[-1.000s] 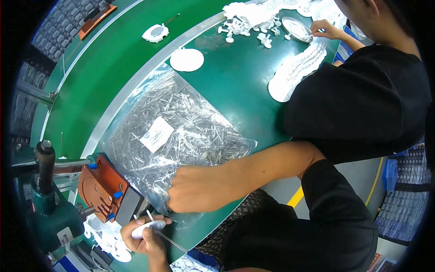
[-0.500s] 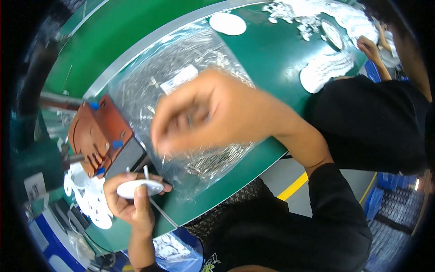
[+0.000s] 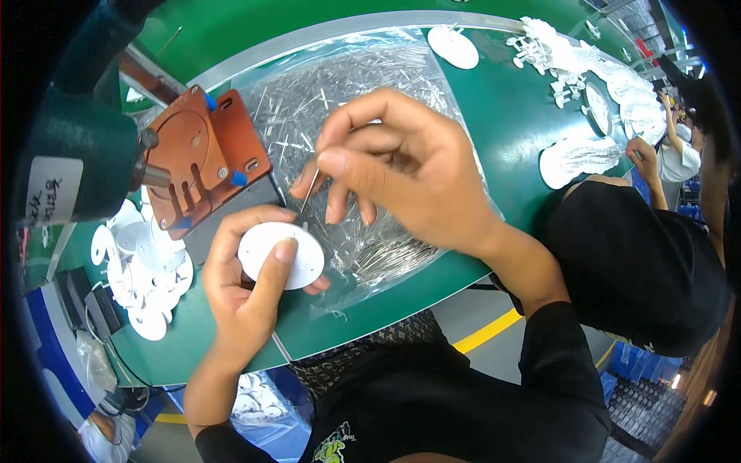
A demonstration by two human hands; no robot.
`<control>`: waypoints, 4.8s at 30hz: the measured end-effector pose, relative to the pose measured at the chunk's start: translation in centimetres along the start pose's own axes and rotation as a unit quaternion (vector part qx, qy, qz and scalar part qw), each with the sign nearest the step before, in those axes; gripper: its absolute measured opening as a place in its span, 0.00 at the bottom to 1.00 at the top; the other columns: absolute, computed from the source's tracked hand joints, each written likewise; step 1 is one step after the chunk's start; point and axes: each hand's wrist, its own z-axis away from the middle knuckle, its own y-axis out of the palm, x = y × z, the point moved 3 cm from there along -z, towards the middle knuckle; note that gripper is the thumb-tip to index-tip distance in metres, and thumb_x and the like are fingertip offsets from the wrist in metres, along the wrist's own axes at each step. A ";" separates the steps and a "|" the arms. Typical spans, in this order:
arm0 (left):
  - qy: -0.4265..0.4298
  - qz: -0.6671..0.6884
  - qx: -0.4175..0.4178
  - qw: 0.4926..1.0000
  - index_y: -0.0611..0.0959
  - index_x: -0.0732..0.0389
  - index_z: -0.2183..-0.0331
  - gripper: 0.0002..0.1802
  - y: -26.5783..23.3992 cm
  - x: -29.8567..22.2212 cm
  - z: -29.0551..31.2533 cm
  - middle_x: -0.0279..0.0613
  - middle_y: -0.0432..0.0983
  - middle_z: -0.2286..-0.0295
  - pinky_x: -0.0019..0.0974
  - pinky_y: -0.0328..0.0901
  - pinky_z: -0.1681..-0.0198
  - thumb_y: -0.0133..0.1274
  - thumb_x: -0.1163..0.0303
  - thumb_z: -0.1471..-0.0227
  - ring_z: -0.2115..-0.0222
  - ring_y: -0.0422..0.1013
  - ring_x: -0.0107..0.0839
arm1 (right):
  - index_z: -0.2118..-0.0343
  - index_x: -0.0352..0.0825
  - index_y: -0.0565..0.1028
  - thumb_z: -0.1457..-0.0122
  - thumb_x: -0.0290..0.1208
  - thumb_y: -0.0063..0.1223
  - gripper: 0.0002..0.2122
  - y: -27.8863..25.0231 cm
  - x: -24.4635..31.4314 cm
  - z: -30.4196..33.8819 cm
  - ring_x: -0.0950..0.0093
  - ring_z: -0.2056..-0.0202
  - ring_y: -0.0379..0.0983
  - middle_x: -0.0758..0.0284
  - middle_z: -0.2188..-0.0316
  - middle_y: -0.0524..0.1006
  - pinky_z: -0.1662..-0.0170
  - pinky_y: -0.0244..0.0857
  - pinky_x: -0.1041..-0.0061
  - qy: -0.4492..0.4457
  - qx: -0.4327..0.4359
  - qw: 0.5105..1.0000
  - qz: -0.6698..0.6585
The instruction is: The person assembles electronic components by hand, placing white plastic discs, metal pins, and plastic components into an assembly jig, then pressing them together using a manual lever press.
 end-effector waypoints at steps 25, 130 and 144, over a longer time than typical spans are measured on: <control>-0.010 0.039 0.027 0.999 0.71 0.68 0.55 0.15 -0.3 0.6 -0.3 0.46 0.76 0.66 0.28 0.73 0.70 0.51 0.78 0.44 0.72 0.77 0.31 | 0.66 0.35 0.76 0.54 0.25 0.62 0.10 1.4 -1.1 1.0 0.73 0.77 0.77 0.68 0.75 0.78 0.76 0.69 0.77 -0.366 0.007 0.865 0.344; 0.421 -0.158 -0.136 0.883 0.77 0.71 0.60 0.37 -7.5 0.6 -0.5 0.46 0.76 0.65 0.34 0.64 0.57 0.44 0.40 0.46 0.63 0.71 0.31 | 0.66 0.37 0.73 0.51 0.37 0.62 0.14 7.0 3.4 2.2 0.64 0.45 0.66 0.61 0.46 0.68 0.45 0.62 0.65 -0.555 -0.068 0.629 0.541; 0.415 -0.364 -0.199 0.810 0.81 0.62 0.81 0.11 -5.4 -3.5 0.4 0.37 0.73 0.85 0.30 0.61 0.81 0.50 0.76 0.48 0.86 0.68 0.26 | 0.59 0.31 0.73 0.57 0.27 0.66 0.20 -6.8 5.2 -2.5 0.61 0.61 0.75 0.54 0.59 0.76 0.57 0.69 0.68 -0.337 -0.330 0.754 0.457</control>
